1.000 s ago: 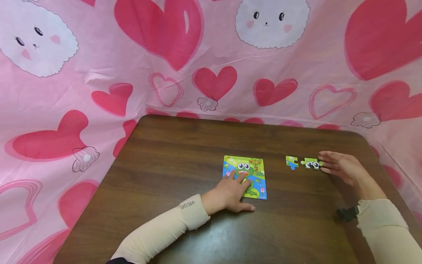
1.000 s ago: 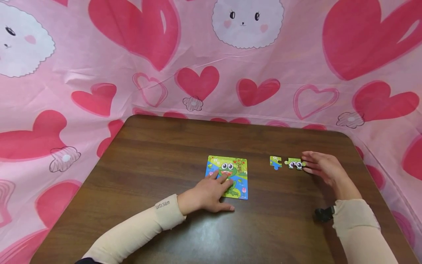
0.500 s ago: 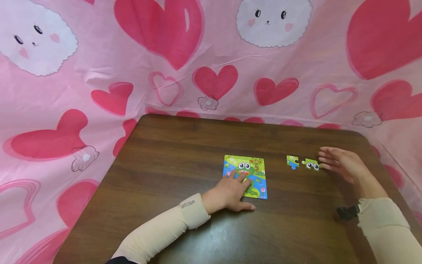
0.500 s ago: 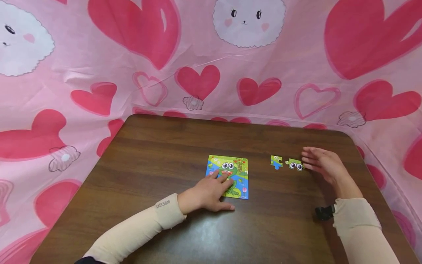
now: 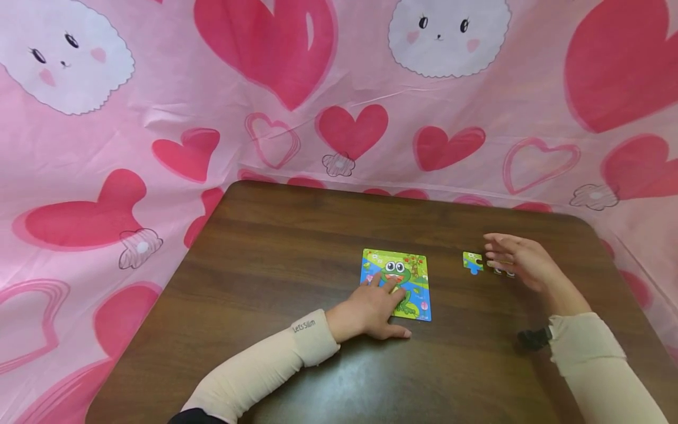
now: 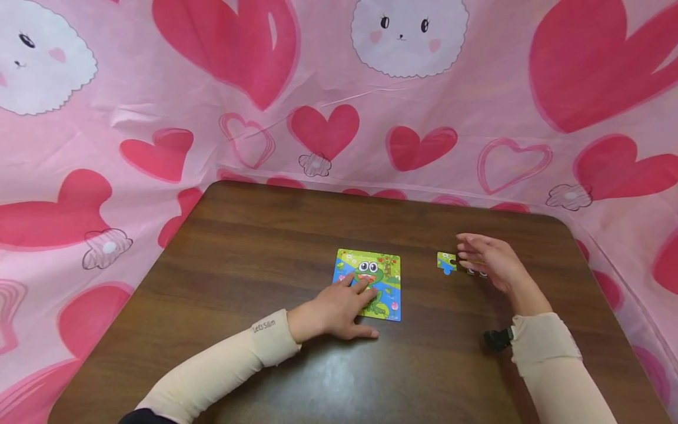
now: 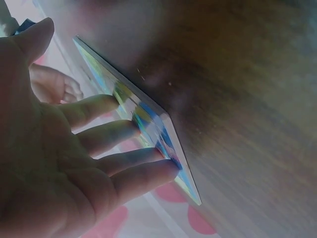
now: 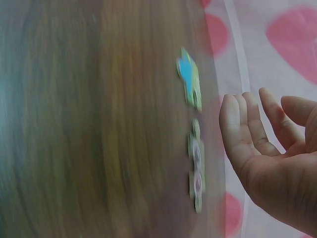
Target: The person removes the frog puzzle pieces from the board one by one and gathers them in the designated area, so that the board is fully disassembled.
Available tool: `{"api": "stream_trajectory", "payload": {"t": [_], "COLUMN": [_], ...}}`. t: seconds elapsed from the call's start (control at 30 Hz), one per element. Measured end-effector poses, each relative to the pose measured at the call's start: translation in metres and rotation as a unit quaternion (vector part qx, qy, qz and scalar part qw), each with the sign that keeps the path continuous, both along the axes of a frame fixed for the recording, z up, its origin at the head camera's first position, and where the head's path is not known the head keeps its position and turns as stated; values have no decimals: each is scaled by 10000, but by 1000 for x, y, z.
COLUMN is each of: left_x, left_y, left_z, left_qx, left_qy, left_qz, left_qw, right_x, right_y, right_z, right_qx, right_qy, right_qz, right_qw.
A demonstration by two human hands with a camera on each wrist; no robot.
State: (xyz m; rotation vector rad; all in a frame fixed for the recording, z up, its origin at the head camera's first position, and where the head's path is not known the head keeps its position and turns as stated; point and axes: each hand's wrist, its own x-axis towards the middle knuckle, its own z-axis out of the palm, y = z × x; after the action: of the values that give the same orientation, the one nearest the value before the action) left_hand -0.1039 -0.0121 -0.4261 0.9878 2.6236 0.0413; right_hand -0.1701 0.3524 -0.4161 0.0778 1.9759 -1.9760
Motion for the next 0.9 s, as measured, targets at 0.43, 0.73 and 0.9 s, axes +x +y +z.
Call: {"api": "stream_trajectory", "payload": {"t": [0.43,0.73,0.9], "left_x": [0,-1,-1], "left_y": [0,0,1], "left_z": [0,-1,-2], "left_qx": [3,38,6], "left_qy": [-54,5,-20], "left_qz": [26,49,56], "left_qw": [10000,10000,10000], "right_x": [-8,-12,-13], "right_y": [-66,-96,-105], "right_z": [-13,-14,-16], "right_qx": [799,926,1179], "right_qy": [-11,2,142], "right_qz": [440,676,711], "right_qw": [9958,9934,9904]}}
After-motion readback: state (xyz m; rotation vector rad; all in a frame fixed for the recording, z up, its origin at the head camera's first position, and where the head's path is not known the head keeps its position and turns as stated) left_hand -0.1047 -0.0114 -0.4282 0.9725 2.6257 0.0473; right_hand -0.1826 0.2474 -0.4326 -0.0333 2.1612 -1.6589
